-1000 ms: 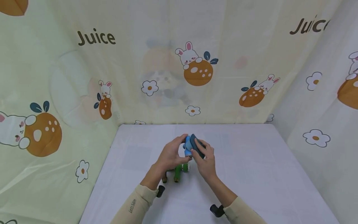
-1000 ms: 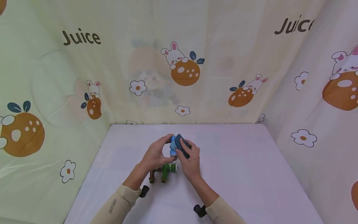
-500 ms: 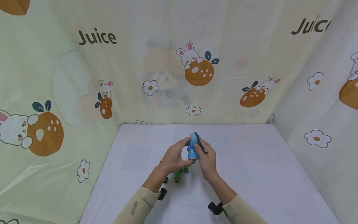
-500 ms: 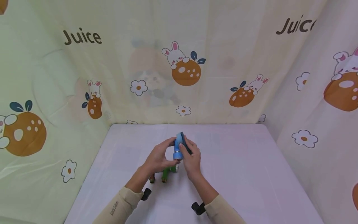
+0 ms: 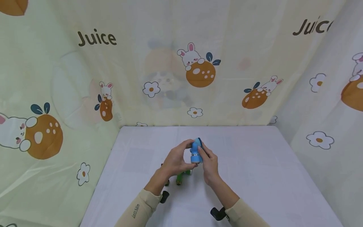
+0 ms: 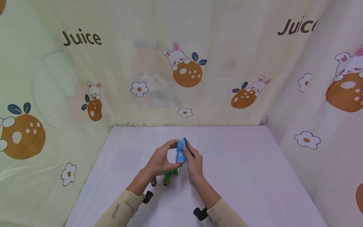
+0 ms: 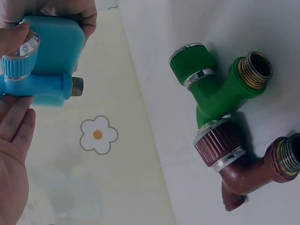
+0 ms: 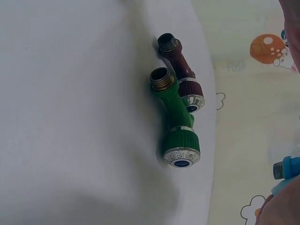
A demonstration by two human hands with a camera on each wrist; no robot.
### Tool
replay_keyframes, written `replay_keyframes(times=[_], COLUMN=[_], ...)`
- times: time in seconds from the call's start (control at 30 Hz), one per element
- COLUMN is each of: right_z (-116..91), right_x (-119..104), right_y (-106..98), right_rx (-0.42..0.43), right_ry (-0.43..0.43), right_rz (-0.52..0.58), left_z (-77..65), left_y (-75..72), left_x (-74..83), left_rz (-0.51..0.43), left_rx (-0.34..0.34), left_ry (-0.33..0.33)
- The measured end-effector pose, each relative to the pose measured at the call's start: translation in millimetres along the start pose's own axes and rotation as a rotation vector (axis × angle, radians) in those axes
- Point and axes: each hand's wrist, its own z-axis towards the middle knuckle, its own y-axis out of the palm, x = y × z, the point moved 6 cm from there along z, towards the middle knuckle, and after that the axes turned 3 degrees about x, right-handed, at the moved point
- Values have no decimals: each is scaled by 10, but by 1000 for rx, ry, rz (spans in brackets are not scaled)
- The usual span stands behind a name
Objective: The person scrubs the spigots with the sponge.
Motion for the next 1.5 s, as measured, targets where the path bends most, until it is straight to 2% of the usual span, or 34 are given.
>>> replay_keyframes(times=[0.2, 0.5, 0.8, 1.1, 1.23, 1.37, 1.5], right_z=[12, 77, 91, 115, 115, 123, 113], right_x=[11, 54, 60, 50, 31, 59, 97], right_y=[-1, -36, -80, -109, -118, -127, -123], right_rx=[6, 39, 54, 57, 37, 24, 21], right_ry=[-26, -81, -95, -73, -42, 1, 2], right_rz=[-25, -183, -217, -195, -149, -105, -100], left_z=[2, 14, 20, 2, -8, 4, -16], left_y=[-2, -58, -65, -74, -121, -194, -191], left_x=[-10, 25, 27, 1, -47, -30, -129], left_rz=[-44, -120, -204, -288, -368, -445, -507], left_rx=[12, 48, 44, 50, 101, 139, 168], left_ry=[-17, -18, -25, -89, -121, -161, -194])
